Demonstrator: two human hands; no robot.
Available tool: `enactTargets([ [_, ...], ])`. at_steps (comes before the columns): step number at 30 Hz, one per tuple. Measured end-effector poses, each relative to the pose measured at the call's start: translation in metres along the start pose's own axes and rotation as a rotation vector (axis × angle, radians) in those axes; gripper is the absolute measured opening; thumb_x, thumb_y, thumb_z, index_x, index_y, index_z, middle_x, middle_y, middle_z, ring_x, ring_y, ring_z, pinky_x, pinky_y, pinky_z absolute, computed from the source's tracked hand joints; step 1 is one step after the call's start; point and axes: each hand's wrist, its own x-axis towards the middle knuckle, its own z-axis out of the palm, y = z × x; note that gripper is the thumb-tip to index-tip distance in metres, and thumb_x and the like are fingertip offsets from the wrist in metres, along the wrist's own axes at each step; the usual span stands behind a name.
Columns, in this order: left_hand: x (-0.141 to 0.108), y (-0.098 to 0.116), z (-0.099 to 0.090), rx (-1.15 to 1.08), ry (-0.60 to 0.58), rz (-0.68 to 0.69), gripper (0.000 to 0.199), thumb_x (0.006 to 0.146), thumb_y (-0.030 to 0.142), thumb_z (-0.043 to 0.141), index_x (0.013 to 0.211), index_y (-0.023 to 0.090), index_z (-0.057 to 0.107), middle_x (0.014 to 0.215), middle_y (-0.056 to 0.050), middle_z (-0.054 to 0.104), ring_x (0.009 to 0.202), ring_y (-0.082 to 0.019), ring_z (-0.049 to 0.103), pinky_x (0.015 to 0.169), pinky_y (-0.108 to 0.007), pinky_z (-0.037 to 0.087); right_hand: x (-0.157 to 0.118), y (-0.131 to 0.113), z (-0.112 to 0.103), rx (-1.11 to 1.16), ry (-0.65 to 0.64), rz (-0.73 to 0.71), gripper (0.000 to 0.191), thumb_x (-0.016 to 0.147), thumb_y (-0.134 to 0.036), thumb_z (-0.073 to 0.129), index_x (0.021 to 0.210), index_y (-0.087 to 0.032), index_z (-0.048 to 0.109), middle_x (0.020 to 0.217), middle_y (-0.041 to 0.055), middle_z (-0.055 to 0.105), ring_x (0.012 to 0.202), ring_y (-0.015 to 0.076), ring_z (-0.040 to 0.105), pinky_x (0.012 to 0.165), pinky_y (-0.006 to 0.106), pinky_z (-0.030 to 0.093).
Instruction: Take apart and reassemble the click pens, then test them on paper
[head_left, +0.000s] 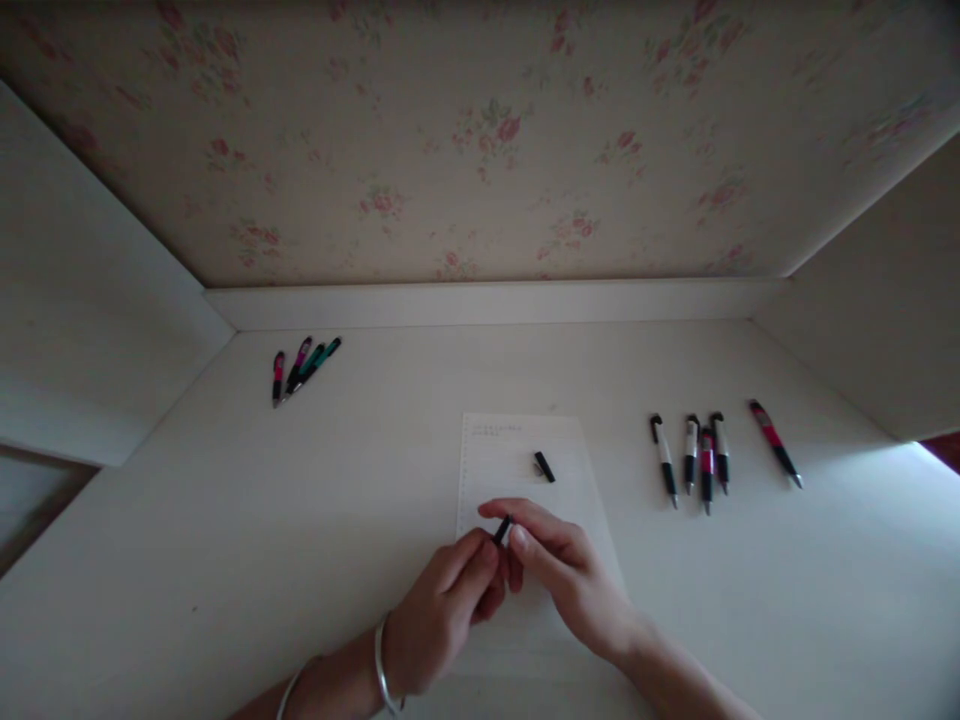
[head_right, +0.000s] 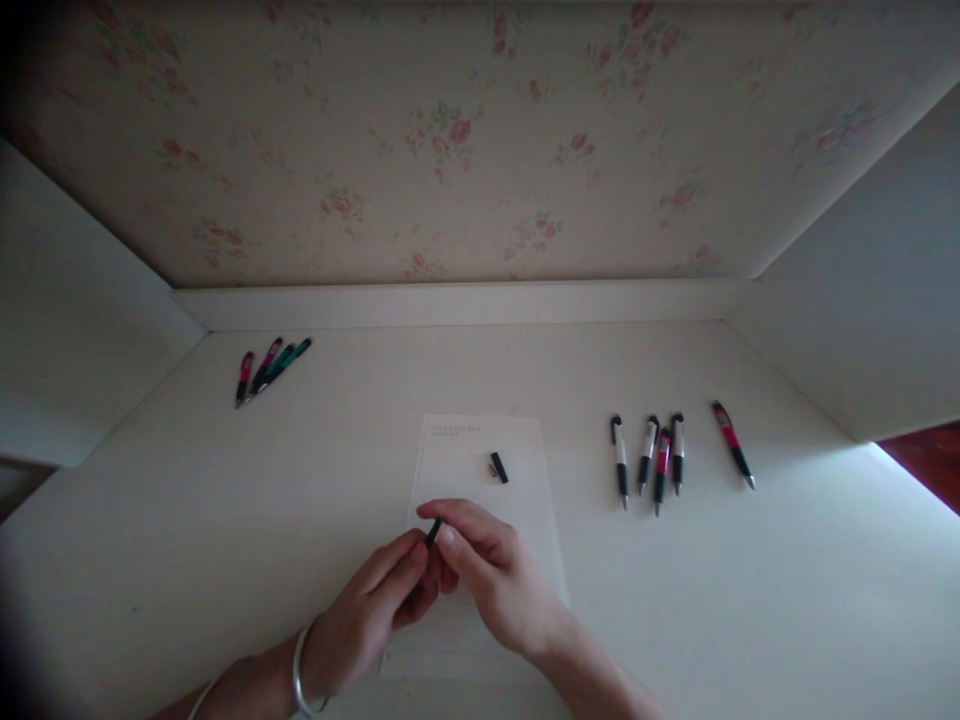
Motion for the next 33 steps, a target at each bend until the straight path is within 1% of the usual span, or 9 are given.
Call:
enactTargets([
  [6,0.0004,0.0031,0.0011,0.078,0.002,0.049,0.043,0.102,0.056,0.040,0.093,0.017,0.057,0.065,0.004,0.044,0.059,-0.012,0.036,0.057,-0.027,0.031,0.0010,0.0049,-0.0005,0.015,0.109,-0.008,0.028,0.086,-0.045,0.074,0.085,-0.017,0.072,0.076,0.0020,0.064,0.058,0.0105,0.051,0.053,0.023,0.044],
  [9,0.0013,0.0032,0.0022,0.006,-0.003,0.060,0.038,0.100,0.057,0.045,0.097,0.019,0.052,0.066,0.006,0.042,0.058,-0.011,0.034,0.055,-0.026,0.029,-0.0004,0.0046,-0.0001,0.038,0.079,-0.008,0.027,0.087,-0.044,0.073,0.100,-0.021,0.071,0.074,0.0002,0.062,0.061,0.0117,0.054,0.056,0.023,0.046],
  [12,0.0013,-0.0011,0.0020,-0.045,-0.016,0.012,0.041,0.102,0.056,0.038,0.090,0.019,0.052,0.065,0.005,0.043,0.056,-0.011,0.034,0.054,-0.026,0.028,-0.0011,0.0003,0.0006,0.003,0.010,-0.043,0.029,0.093,-0.044,0.065,0.112,-0.023,0.072,0.088,0.0045,0.065,0.065,0.0126,0.057,0.060,0.026,0.050],
  [16,0.0000,-0.0011,0.0015,0.013,-0.006,0.017,0.047,0.103,0.057,0.034,0.080,0.019,0.051,0.062,0.004,0.044,0.056,-0.011,0.034,0.055,-0.027,0.029,0.0014,-0.0022,0.0007,-0.012,0.023,-0.076,0.022,0.089,-0.039,0.072,0.083,-0.019,0.077,0.090,0.0070,0.067,0.067,0.0133,0.059,0.060,0.026,0.050],
  [19,-0.0005,0.0047,0.0021,0.059,-0.010,0.034,0.042,0.101,0.057,0.042,0.090,0.018,0.053,0.065,0.005,0.044,0.058,-0.012,0.035,0.056,-0.027,0.030,0.0036,-0.0006,0.0004,0.016,0.090,-0.064,0.020,0.084,-0.038,0.078,0.077,-0.019,0.075,0.085,0.0053,0.066,0.066,0.0134,0.058,0.057,0.024,0.049],
  [22,-0.0003,0.0064,0.0025,0.036,-0.012,0.043,0.038,0.100,0.056,0.047,0.100,0.018,0.053,0.068,0.005,0.044,0.060,-0.011,0.036,0.056,-0.025,0.031,0.0036,-0.0006,0.0009,0.047,0.081,-0.054,0.021,0.086,-0.040,0.075,0.080,-0.020,0.074,0.089,0.0051,0.064,0.067,0.0127,0.058,0.056,0.024,0.049],
  [26,0.0002,-0.0003,0.0010,-0.030,-0.027,-0.013,0.041,0.102,0.055,0.041,0.090,0.018,0.054,0.067,0.003,0.048,0.061,-0.011,0.040,0.056,-0.025,0.031,0.0005,-0.0028,0.0018,0.020,-0.002,-0.049,0.024,0.095,-0.042,0.064,0.099,-0.022,0.076,0.104,0.0074,0.063,0.065,0.0105,0.058,0.060,0.025,0.051],
  [29,0.0007,-0.0029,-0.0005,-0.029,-0.043,-0.015,0.045,0.102,0.056,0.039,0.087,0.018,0.058,0.064,0.003,0.047,0.058,-0.012,0.039,0.055,-0.026,0.030,-0.0005,-0.0006,0.0011,-0.015,-0.022,-0.058,0.026,0.097,-0.040,0.061,0.095,-0.020,0.077,0.096,0.0068,0.064,0.062,0.0104,0.056,0.058,0.025,0.049],
  [33,0.0018,0.0014,-0.0010,0.060,-0.029,0.002,0.046,0.101,0.056,0.040,0.089,0.017,0.061,0.062,0.004,0.044,0.057,-0.012,0.037,0.054,-0.026,0.030,0.0007,0.0040,-0.0002,-0.058,0.065,-0.055,0.025,0.091,-0.040,0.069,0.080,-0.018,0.077,0.083,0.0052,0.065,0.060,0.0110,0.055,0.053,0.023,0.046],
])
